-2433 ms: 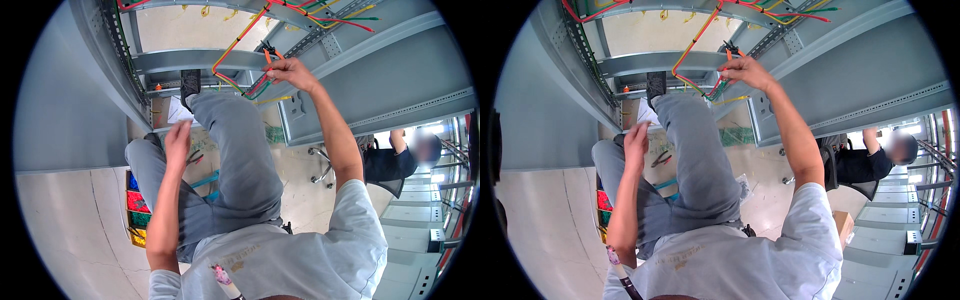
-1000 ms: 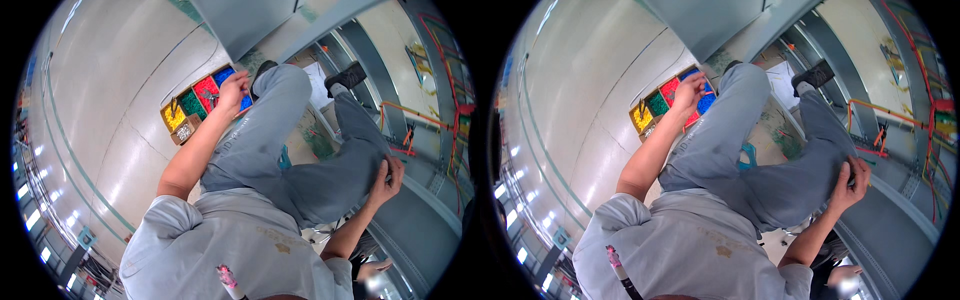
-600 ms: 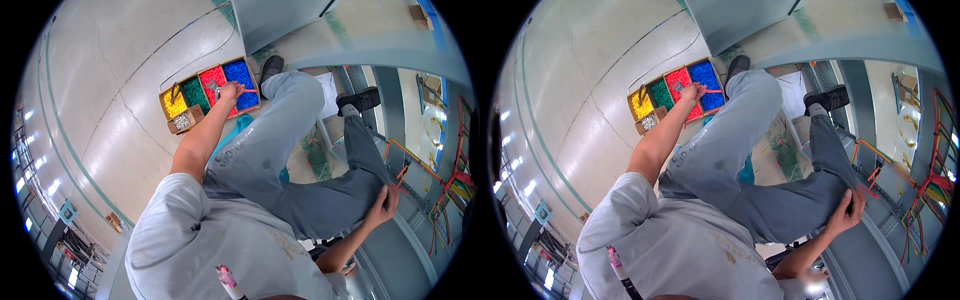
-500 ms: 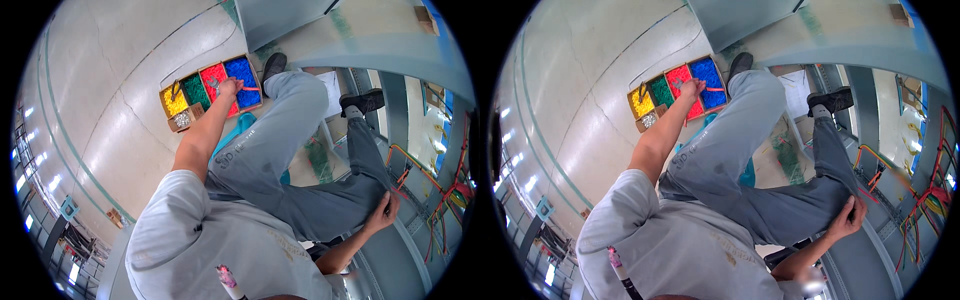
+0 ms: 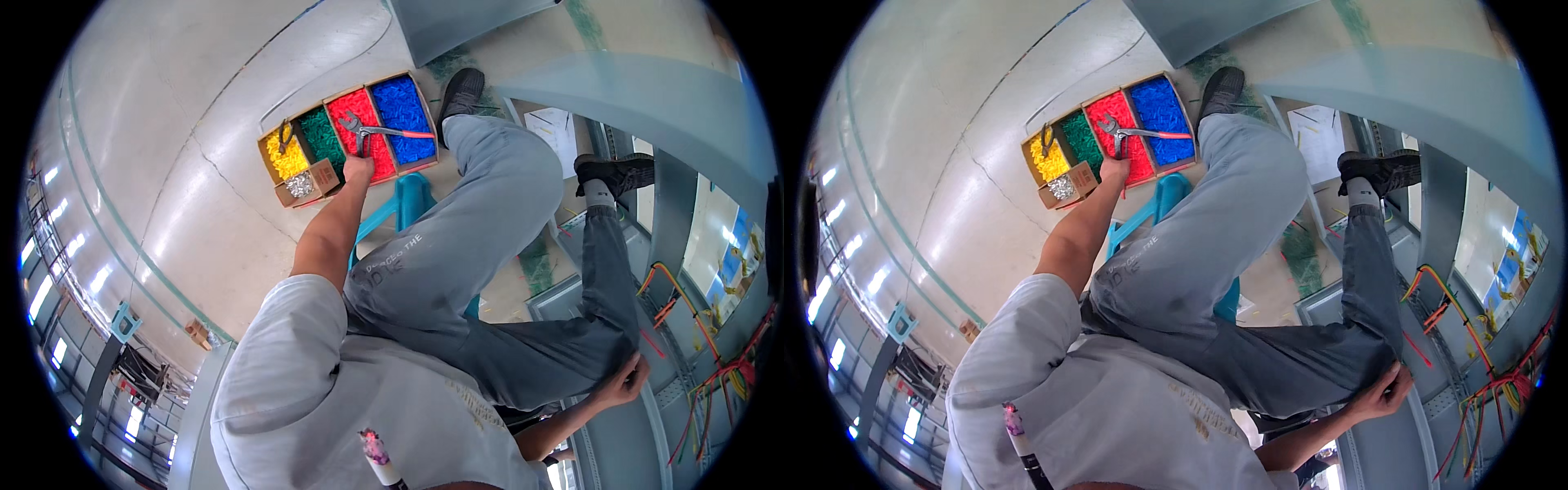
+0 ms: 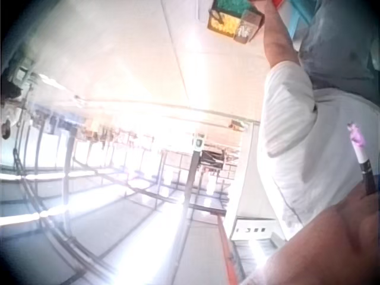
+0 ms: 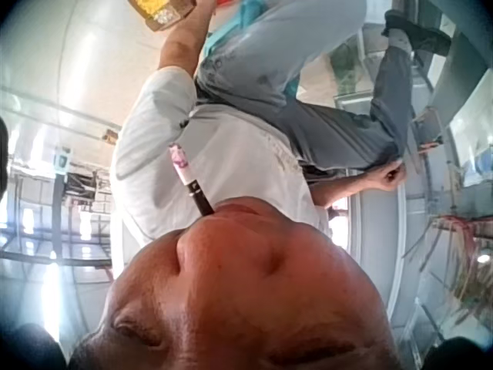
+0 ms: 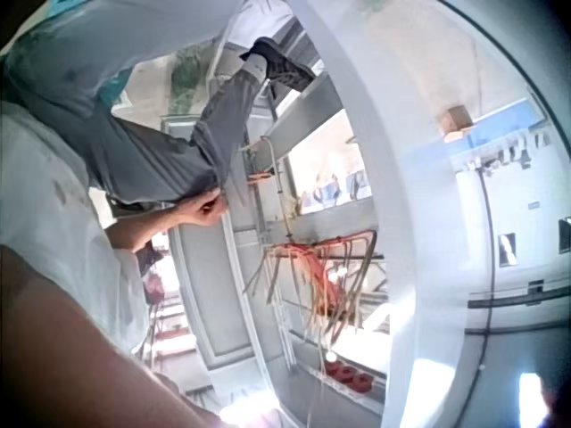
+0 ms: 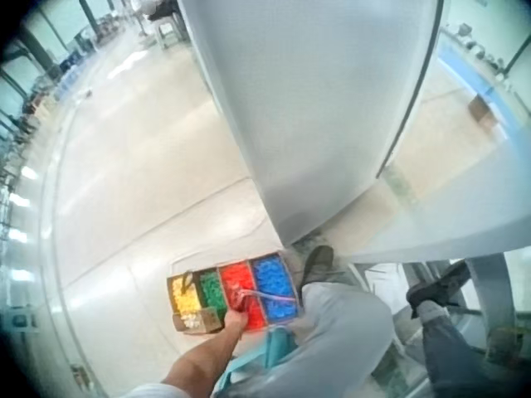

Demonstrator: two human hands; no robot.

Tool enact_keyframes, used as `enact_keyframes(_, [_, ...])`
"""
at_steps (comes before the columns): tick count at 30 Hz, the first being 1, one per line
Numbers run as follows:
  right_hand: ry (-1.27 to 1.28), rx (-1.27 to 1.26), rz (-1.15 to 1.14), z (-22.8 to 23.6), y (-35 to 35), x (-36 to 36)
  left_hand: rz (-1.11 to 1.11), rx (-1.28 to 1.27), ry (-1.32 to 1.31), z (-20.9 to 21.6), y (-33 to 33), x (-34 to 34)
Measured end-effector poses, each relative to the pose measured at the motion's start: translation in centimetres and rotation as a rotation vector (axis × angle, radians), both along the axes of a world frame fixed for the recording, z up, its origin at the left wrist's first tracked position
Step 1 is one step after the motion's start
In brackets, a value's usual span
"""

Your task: The person routes and secures colored wires inside an open electrical cabinet, using pliers to strip wire ends and crimp connectors. They organize the wires along the cabinet frame and repeatedly reach for tools and connectors from a nearby box.

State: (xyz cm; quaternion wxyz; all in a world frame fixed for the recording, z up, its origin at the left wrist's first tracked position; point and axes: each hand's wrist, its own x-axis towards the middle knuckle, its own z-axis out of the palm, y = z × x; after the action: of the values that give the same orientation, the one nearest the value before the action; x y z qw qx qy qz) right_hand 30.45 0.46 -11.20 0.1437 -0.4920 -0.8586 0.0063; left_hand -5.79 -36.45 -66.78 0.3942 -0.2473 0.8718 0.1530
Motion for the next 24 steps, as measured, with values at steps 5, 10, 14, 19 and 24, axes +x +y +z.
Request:
enact_keyframes(5, [-0.029,-0.010,-0.016,-0.1,0.4,1.3,-0.095,-0.035,-0.084,0.1,-0.5,0.3])
enact_keyframes(10, [0.026,0.009,0.009,-0.3,0.0,1.0,0.141,0.203,-0.012,1.5,-1.0,0.7])
enact_keyframes(14, [0.061,-0.005,-0.034,-0.2,-0.6,0.9,0.588,0.559,-0.147,4.7,-1.5,1.9])
enact_keyframes(19, [0.145,-0.089,0.024,-0.1,-1.0,1.0,0.710,0.814,-0.271,10.7,-3.1,2.3])
enact_keyframes(24, [0.315,-0.468,0.314,0.7,-5.0,-8.7,0.137,0.911,0.219,20.4,-3.7,2.8])
